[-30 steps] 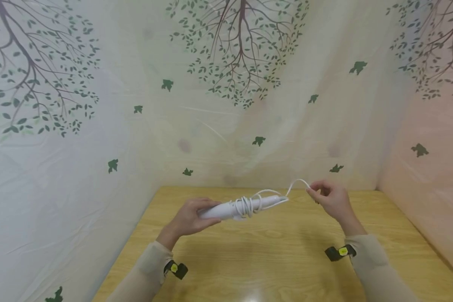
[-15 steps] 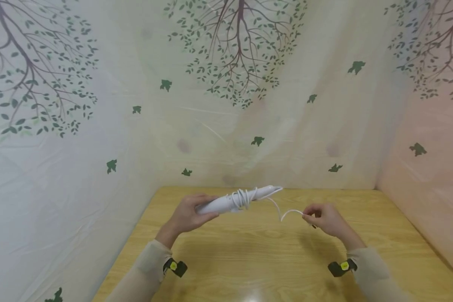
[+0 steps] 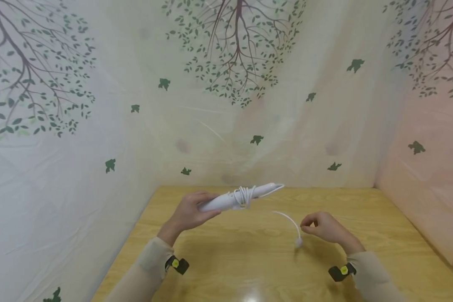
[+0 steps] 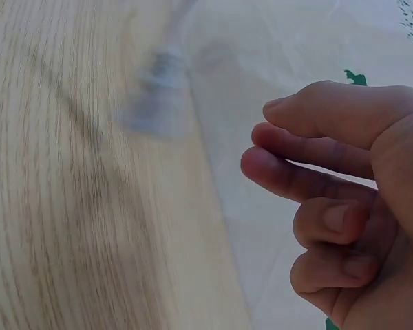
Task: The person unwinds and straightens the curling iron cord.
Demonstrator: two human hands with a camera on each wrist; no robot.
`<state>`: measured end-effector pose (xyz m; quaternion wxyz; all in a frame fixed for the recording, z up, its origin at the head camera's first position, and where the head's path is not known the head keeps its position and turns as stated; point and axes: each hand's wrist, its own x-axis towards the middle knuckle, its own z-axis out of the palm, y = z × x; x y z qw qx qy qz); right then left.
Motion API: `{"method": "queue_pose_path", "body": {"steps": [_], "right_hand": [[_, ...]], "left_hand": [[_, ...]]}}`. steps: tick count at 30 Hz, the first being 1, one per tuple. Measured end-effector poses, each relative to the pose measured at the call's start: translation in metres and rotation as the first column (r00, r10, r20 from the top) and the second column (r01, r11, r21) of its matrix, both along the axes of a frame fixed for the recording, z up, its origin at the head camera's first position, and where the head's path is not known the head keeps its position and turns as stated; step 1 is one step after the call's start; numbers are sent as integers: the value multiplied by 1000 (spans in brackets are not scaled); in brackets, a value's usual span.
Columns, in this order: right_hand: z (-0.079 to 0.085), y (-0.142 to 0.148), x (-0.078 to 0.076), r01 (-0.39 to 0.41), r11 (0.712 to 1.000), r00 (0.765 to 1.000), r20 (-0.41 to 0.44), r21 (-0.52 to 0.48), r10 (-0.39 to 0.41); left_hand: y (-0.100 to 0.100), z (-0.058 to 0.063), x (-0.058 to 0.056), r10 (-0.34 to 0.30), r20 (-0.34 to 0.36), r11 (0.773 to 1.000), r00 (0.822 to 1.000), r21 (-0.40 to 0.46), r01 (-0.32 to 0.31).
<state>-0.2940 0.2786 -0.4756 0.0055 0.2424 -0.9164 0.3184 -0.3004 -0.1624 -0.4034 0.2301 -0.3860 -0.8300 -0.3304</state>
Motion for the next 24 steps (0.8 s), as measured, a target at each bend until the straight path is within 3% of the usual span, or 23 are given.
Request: {"method": "queue_pose_path", "body": {"steps": [4,13,20,24], "right_hand": [[4,-5,0,16,1000,999,-34,-5,-17],[25,-36,6,86,988,986,-134,-130,-103],[31,-69,13,50,936,976,-181,-349,-120],[31,-92,16,-3,915,969,-229,-404,-98]], "left_hand": [[2,4,-1,6,-8,1000,1000,-22,-7],[4,7,-2,25,-20,999,999,-47,-26],[6,8,-2,37,-40,999,999,-33,-38],[7,8,-4,33,-44,999,998,-13,-34]]}}
